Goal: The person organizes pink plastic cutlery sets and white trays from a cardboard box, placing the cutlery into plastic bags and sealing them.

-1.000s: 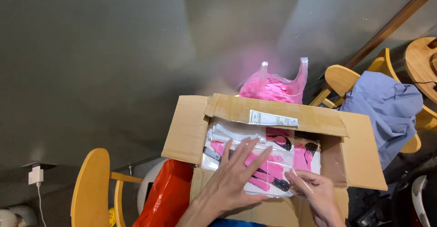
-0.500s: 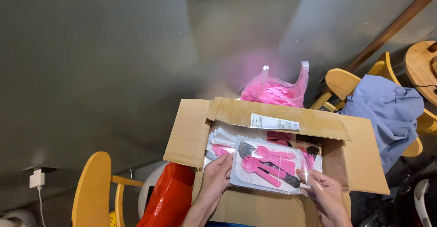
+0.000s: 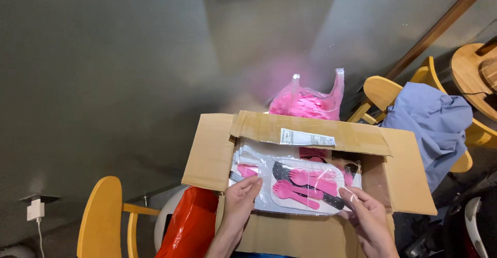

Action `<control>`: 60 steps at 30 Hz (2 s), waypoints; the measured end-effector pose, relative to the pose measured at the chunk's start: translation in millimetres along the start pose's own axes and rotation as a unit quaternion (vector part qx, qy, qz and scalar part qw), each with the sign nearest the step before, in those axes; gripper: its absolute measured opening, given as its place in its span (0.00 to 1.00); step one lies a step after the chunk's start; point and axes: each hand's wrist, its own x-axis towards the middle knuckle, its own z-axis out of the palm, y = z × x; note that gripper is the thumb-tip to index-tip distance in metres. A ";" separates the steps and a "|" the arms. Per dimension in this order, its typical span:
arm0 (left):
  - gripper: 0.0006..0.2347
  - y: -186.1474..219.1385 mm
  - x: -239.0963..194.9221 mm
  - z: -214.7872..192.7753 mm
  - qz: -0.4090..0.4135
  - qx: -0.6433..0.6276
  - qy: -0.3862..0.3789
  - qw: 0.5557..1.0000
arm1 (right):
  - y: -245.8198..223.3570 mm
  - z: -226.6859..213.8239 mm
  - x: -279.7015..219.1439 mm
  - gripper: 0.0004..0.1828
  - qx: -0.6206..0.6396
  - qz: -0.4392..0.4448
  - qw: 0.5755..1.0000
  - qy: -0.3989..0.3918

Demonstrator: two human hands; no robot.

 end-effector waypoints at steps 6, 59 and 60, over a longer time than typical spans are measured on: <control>0.22 22.3 -21.3 9.2 -0.019 -0.008 -0.050 0.999 | -13.1 23.1 -22.9 0.29 -0.001 0.062 0.996 -0.071; 0.12 73.5 -61.7 -70.1 0.280 -0.064 0.276 0.917 | -45.6 22.2 -22.7 0.21 -0.001 0.007 1.000 0.025; 0.13 79.3 -67.7 -62.0 0.286 -0.082 0.274 0.915 | -49.4 27.7 -27.8 0.20 -0.003 0.009 1.000 0.018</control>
